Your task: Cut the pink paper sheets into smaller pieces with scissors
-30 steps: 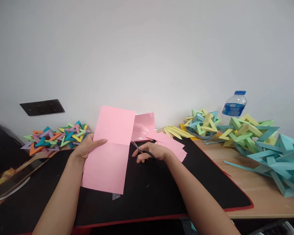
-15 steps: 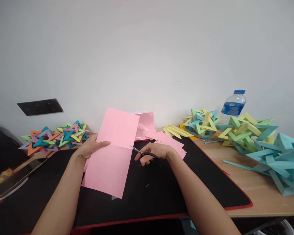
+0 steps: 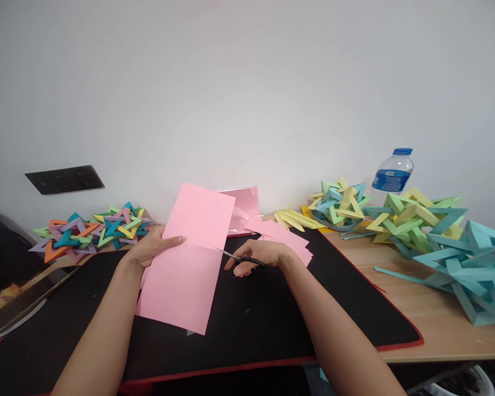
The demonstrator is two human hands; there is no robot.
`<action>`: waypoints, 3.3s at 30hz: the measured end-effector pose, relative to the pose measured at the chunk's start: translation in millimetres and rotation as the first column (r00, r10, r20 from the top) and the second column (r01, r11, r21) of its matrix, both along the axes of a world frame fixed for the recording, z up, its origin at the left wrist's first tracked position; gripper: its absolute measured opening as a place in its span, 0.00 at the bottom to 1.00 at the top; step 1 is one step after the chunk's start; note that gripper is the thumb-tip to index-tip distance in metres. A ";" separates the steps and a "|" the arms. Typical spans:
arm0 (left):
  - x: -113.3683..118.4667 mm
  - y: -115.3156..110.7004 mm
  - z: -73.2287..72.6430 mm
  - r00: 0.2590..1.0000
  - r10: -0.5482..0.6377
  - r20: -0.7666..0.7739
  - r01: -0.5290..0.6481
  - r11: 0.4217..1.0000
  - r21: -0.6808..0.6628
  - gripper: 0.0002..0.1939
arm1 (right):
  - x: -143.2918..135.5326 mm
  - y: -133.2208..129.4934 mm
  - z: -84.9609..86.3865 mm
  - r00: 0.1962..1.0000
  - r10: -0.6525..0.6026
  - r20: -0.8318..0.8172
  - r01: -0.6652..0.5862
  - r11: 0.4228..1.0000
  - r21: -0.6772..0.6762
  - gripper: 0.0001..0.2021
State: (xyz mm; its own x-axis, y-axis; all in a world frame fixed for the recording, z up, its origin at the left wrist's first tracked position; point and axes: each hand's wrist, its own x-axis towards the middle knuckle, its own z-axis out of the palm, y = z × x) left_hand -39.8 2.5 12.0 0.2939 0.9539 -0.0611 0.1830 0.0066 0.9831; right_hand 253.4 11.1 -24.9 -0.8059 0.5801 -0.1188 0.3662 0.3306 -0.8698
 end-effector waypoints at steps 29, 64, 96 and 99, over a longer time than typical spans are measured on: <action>3.5 -2.7 3.4 0.999 0.004 0.036 -0.003 0.999 -0.052 0.17 | 0.6 2.1 -3.7 0.999 0.031 -0.005 -0.031 0.999 -0.008 0.23; 1.2 -0.6 0.1 1.000 0.019 0.019 -0.018 0.999 -0.039 0.21 | 0.0 1.4 -0.6 0.999 0.033 0.014 -0.034 0.999 0.027 0.23; -0.7 1.3 -2.3 1.000 -0.003 0.015 0.003 1.000 -0.016 0.19 | -1.8 -0.2 -1.1 1.000 -0.025 -0.009 0.024 0.997 -0.079 0.22; -0.5 1.7 -2.2 1.000 0.003 0.010 -0.002 1.000 -0.016 0.19 | -2.1 -0.4 -0.6 1.000 -0.029 -0.002 0.029 0.996 -0.085 0.22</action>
